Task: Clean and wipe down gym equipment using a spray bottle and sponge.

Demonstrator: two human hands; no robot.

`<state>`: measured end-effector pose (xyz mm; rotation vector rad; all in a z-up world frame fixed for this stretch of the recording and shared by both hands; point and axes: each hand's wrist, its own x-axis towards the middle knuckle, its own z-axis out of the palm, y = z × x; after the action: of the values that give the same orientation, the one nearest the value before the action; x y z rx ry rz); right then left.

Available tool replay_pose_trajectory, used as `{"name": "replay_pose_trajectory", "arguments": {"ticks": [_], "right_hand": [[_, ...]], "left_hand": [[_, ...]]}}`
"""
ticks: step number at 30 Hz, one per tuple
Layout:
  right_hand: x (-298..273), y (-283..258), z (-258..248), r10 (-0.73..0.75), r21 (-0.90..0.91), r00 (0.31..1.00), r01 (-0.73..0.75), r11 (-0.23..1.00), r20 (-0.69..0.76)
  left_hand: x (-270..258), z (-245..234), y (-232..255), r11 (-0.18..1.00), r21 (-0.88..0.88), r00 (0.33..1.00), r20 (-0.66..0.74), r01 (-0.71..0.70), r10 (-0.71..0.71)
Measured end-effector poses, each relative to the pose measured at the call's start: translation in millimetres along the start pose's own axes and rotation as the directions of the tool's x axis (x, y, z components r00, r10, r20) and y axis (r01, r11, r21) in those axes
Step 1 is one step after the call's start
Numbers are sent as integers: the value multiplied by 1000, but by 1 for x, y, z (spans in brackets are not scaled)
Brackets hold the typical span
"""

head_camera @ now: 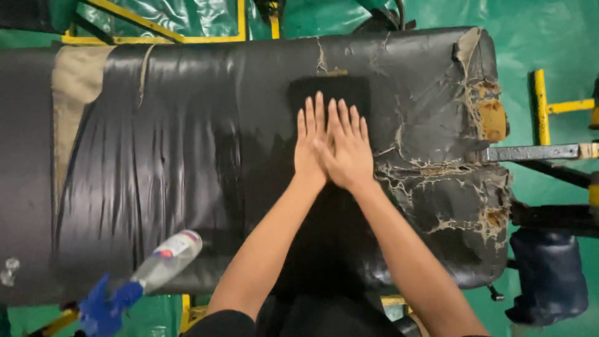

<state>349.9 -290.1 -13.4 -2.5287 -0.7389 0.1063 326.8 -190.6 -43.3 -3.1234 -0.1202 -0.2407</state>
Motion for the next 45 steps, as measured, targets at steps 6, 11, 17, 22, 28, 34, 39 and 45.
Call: {"name": "replay_pose_trajectory", "arguments": {"ticks": [6,11,17,22,28,34,39,45], "right_hand": [[73,31,9,-22,-113,998,15,994,-59],[73,33,12,4,-121,996,-15,992,-92],[10,4,8,18,-133,993,-34,991,-119],[-104,-50,-9,10,-57,997,-14,998,-82],[-245,-41,-40,10,71,1000,-9,997,-11],[-331,61,-68,151,5,982,-151,988,-113],[-354,145,-116,319,107,893,-301,948,-318],[-366,192,-122,333,30,907,-337,941,-257]], "left_hand": [[76,42,-15,992,-126,995,-98,-6,-7],[89,75,-14,995,-101,991,-137,-9,-5],[20,40,-17,945,-305,981,-185,-119,64],[-99,-17,1,939,-314,987,-119,-142,109],[-206,-58,88,985,-98,988,48,-141,146],[-223,-31,223,976,57,976,79,-209,204],[-179,-39,327,829,-367,906,-160,-423,391],[-162,-55,334,527,-738,894,-238,-421,380]]}}
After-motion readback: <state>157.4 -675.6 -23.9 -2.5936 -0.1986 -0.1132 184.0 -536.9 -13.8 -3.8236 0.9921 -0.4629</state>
